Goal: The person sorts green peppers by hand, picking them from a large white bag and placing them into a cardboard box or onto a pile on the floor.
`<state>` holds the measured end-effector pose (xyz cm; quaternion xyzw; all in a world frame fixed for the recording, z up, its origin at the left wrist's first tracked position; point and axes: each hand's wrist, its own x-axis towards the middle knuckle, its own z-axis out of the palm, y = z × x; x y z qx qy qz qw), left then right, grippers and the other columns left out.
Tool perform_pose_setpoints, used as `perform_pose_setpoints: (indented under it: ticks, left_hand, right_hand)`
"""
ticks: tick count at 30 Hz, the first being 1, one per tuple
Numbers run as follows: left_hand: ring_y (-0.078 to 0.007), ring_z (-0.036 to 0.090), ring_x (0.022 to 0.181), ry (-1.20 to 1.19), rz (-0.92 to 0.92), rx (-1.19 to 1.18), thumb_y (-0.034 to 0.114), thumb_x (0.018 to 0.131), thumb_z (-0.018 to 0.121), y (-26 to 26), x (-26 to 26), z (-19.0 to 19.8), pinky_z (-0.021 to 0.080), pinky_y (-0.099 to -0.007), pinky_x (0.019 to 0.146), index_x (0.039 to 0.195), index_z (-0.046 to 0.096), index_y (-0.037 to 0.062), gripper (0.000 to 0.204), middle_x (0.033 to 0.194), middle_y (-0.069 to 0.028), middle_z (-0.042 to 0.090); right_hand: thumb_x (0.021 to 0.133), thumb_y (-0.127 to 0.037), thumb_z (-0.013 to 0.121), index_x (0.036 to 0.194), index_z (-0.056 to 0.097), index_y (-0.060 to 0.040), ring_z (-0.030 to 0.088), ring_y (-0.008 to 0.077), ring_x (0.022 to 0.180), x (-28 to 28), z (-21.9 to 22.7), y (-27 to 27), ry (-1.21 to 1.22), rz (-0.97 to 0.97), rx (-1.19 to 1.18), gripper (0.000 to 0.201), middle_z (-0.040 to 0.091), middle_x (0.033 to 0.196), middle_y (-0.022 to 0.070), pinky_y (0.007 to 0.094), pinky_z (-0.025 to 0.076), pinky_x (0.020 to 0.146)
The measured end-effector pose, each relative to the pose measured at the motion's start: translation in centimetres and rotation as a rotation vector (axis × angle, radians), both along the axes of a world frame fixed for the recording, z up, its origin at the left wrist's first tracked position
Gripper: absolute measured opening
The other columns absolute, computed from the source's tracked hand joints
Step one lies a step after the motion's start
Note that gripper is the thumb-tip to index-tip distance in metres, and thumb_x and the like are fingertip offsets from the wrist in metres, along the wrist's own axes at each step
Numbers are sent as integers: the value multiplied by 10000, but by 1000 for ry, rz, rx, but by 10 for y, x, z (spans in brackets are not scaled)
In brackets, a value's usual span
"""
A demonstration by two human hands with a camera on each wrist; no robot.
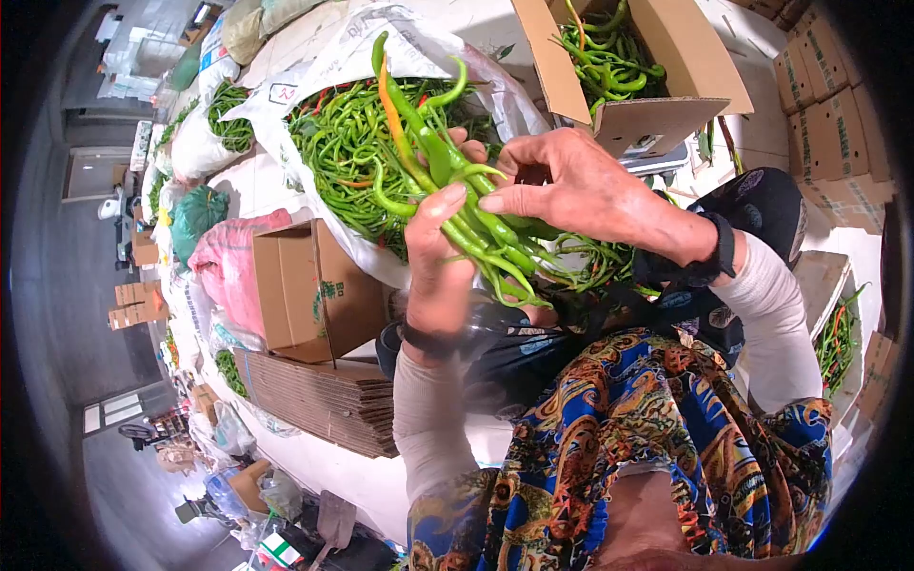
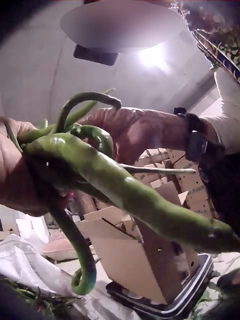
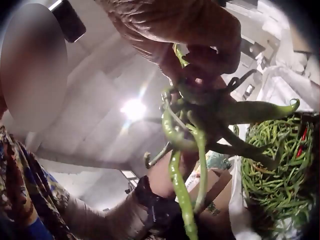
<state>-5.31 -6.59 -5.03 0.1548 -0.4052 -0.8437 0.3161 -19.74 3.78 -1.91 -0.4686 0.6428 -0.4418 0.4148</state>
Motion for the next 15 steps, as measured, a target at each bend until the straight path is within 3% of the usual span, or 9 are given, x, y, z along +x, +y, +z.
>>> perform_pose_setpoints:
  ticks: [1, 3, 4, 7, 13, 15]
  left_hand:
    - [-246, 588, 970, 3, 4, 3, 107, 760, 551, -1, 1, 0, 484, -372, 898, 1290, 436, 1, 553, 1082, -133, 559]
    - [-234, 565, 1019, -151, -16, -44, 164, 755, 555, -2, 4, -1, 465, -367, 955, 1296, 433, 7, 577, 1072, -130, 558]
    - [-230, 572, 1020, -159, -24, 5, 149, 772, 544, 0, 6, -1, 483, -368, 933, 1333, 410, 5, 595, 1068, -131, 560]
    - [-233, 580, 1012, -149, -156, 105, 138, 784, 537, 3, 10, 6, 486, -370, 932, 1371, 384, 15, 619, 1070, -129, 563]
    - [-206, 569, 876, -166, -76, 58, 148, 773, 539, 2, 9, 2, 477, -428, 885, 1408, 335, 45, 675, 1037, -131, 564]
    - [-199, 562, 858, -133, -71, 62, 162, 760, 550, -1, 10, 7, 470, -434, 879, 1406, 332, 31, 694, 1034, -130, 564]
  right_hand:
    - [819, -253, 670, 832, 650, 9, 583, 141, 715, 0, -8, -2, 3, 4, 3, 263, 652, 765, 87, 317, 460, 653]
    - [840, -267, 657, 847, 644, 8, 570, 153, 684, -2, -14, -4, -242, 58, -49, 276, 650, 766, 49, 308, 442, 622]
    - [907, -278, 622, 827, 619, -52, 444, 21, 612, -4, -14, -1, -305, 73, -34, 239, 589, 733, -30, 212, 353, 540]
    - [927, -272, 594, 855, 629, -57, 462, 18, 621, -12, -1, 1, -482, 36, 5, 229, 604, 748, -41, 180, 361, 554]
    - [937, -280, 579, 923, 640, -56, 484, 7, 637, -43, -15, 11, -414, 57, -3, 233, 625, 768, -40, 172, 367, 531]
    - [928, -252, 568, 896, 648, -70, 435, 16, 575, -47, -6, 21, -408, 37, -33, 202, 604, 726, -52, 170, 334, 515]
